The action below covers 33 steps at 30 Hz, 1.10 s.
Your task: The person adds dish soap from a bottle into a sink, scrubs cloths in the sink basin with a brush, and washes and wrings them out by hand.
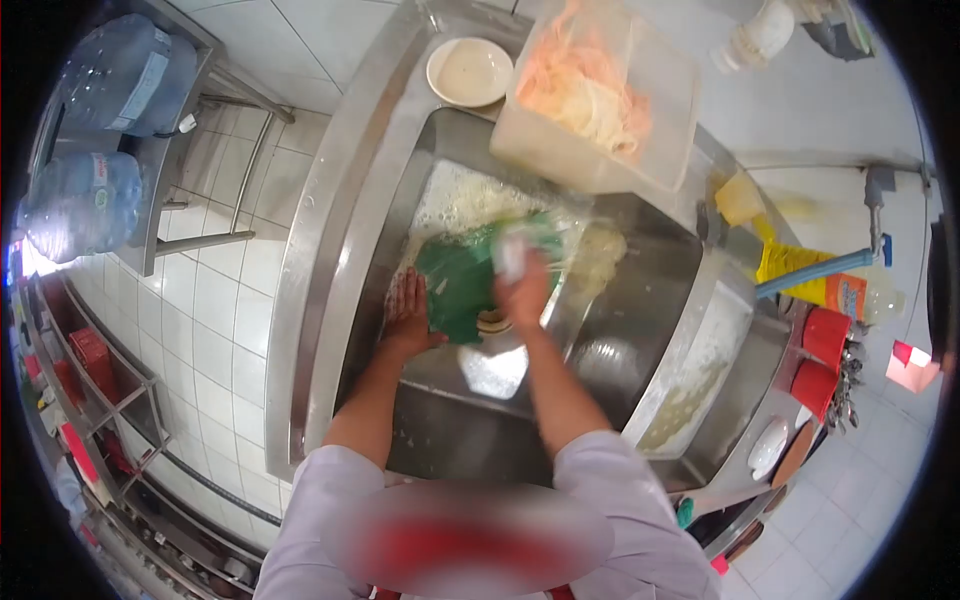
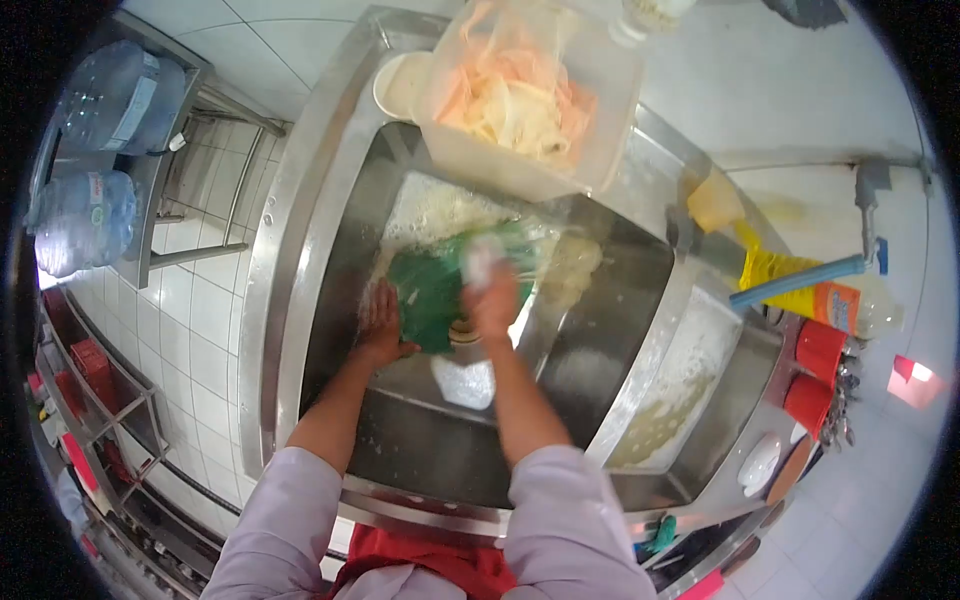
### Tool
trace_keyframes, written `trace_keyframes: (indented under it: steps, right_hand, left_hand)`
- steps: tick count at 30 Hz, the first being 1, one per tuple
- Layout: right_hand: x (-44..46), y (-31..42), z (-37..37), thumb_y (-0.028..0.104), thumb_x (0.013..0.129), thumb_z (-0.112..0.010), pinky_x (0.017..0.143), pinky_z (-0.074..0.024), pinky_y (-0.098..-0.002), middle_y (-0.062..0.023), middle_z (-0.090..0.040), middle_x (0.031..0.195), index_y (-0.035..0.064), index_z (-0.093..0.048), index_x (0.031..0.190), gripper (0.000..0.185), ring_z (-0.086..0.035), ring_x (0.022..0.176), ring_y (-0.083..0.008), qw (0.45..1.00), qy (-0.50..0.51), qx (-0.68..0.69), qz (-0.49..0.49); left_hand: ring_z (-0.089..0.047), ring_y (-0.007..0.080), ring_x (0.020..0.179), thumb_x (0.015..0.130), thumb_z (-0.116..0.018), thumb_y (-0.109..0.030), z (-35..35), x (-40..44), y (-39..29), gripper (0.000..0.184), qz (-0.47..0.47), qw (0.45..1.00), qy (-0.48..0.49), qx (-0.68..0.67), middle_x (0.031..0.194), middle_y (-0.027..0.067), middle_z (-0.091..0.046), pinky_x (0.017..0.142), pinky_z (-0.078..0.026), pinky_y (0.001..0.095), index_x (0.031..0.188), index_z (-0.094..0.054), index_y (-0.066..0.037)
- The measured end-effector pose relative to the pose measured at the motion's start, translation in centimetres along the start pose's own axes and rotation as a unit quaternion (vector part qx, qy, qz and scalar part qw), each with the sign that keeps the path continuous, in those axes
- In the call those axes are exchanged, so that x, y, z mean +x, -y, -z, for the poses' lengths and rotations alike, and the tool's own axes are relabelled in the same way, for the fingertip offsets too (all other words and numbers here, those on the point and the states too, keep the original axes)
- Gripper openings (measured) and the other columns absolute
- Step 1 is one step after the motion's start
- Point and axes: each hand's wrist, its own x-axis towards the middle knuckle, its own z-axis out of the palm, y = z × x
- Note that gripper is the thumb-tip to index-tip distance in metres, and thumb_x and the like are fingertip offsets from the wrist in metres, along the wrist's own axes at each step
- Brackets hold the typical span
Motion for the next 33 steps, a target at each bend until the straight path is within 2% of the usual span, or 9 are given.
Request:
trace_keyframes:
  steps: [5, 6, 10, 14, 17, 19, 28, 31, 33]
  right_hand:
    - [0.3, -2.7, 1.3, 0.012, 0.069, -0.071, 0.098, -0.0406, -0.0459, -0.0216, -0.055, 0.12, 0.013, -0.049, 0.134, 0.069, -0.05, 0.114, -0.0406, 0.972, 0.229, -0.036, 0.024]
    - [1.9, -3.6, 4.5, 0.009, 0.069, -0.071, 0.097, -0.0414, -0.0458, -0.0222, -0.055, 0.117, 0.015, -0.045, 0.137, 0.073, -0.051, 0.109, -0.0412, 0.975, 0.192, 0.093, -0.065]
    - [1.7, 1.1, 5.5, 0.004, 0.073, -0.066, 0.088, -0.0487, -0.0454, -0.0214, -0.054, 0.115, 0.0152, -0.048, 0.136, 0.067, -0.058, 0.096, -0.0408, 0.996, -0.014, -0.084, -0.011]
    - [-2.8, 6.0, 1.4, 0.013, 0.064, -0.075, 0.095, -0.0435, -0.0446, -0.0204, -0.053, 0.125, 0.0064, -0.052, 0.129, 0.069, -0.049, 0.114, -0.0414, 0.949, 0.309, 0.054, 0.022]
    - [1.6, -2.9, 5.2, 0.006, 0.07, -0.067, 0.099, -0.0433, -0.0445, -0.0221, -0.055, 0.12, 0.0177, -0.051, 0.134, 0.067, -0.053, 0.111, -0.0397, 0.983, 0.173, 0.028, 0.053]
    - [3.3, -3.6, 8.6, 0.007, 0.072, -0.066, 0.1, -0.0423, -0.0449, -0.0236, -0.053, 0.122, 0.0155, -0.052, 0.131, 0.062, -0.052, 0.111, -0.042, 0.984, 0.054, -0.153, -0.071]
    - [0.2, -1.8, 2.6, 0.02, 0.078, -0.065, 0.093, -0.0436, -0.0474, -0.0202, -0.055, 0.124, 0.0085, -0.054, 0.129, 0.054, -0.056, 0.101, -0.0388, 0.978, 0.147, 0.025, 0.145]
    - [4.1, -5.5, 7.8, 0.015, 0.079, -0.064, 0.09, -0.0453, -0.0461, -0.0223, -0.055, 0.122, 0.0099, -0.047, 0.137, 0.061, -0.057, 0.1, -0.036, 0.986, 0.045, -0.102, -0.121]
    - [1.7, 0.0, 5.6, 0.015, 0.078, -0.066, 0.092, -0.0447, -0.046, -0.0226, -0.054, 0.122, 0.0105, -0.045, 0.138, 0.063, -0.057, 0.102, -0.0364, 0.992, 0.058, -0.073, -0.087]
  left_hand:
    - [0.011, 0.0331, 0.145, 0.068, -0.08, -0.047, -1.3, -0.1, 1.0, 0.128, -0.013, 1.0, 0.003, -0.028, 0.157, 0.0133, 0.016, 0.117, -0.001, 0.0493, 0.149, 0.008, -0.003]
    - [0.011, 0.0331, 0.145, 0.068, -0.08, -0.047, -1.4, 0.1, 1.4, 0.128, -0.01, 1.0, 0.011, -0.028, 0.157, 0.0133, 0.016, 0.117, -0.001, 0.0493, 0.149, 0.008, -0.003]
    - [0.01, 0.0352, 0.145, 0.067, -0.08, -0.049, -0.8, -0.1, 0.7, 0.129, -0.021, 1.0, -0.015, -0.011, 0.157, 0.016, 0.015, 0.116, -0.005, 0.0512, 0.149, 0.008, -0.002]
    - [0.009, 0.0337, 0.146, 0.066, -0.082, -0.046, -0.3, -0.5, 0.6, 0.129, 0.008, 1.0, 0.026, -0.012, 0.158, 0.0135, 0.013, 0.117, -0.006, 0.0514, 0.15, 0.007, -0.004]
    - [0.008, 0.0343, 0.146, 0.065, -0.083, -0.045, -1.2, -0.2, 1.2, 0.13, -0.027, 0.999, -0.016, -0.044, 0.157, 0.0143, 0.013, 0.116, -0.006, 0.0519, 0.15, 0.006, -0.004]
    - [0.008, 0.0342, 0.146, 0.064, -0.083, -0.045, -2.1, -1.1, 1.2, 0.13, -0.031, 0.999, -0.019, -0.036, 0.157, 0.0143, 0.013, 0.116, -0.007, 0.0521, 0.15, 0.006, -0.004]
    - [0.007, 0.0337, 0.146, 0.064, -0.082, -0.046, -1.6, 0.4, 1.1, 0.13, -0.029, 0.999, -0.036, -0.023, 0.158, 0.0136, 0.013, 0.116, -0.008, 0.0525, 0.15, 0.005, -0.003]
    - [0.008, 0.0336, 0.146, 0.064, -0.082, -0.047, -1.5, -0.7, 1.1, 0.13, -0.032, 0.999, -0.033, -0.028, 0.158, 0.0136, 0.013, 0.116, -0.009, 0.0527, 0.15, 0.005, -0.003]
    - [0.008, 0.0336, 0.146, 0.064, -0.082, -0.047, -0.9, -0.2, 0.6, 0.13, -0.028, 0.998, -0.032, -0.036, 0.158, 0.0135, 0.013, 0.116, -0.009, 0.0529, 0.15, 0.005, -0.003]
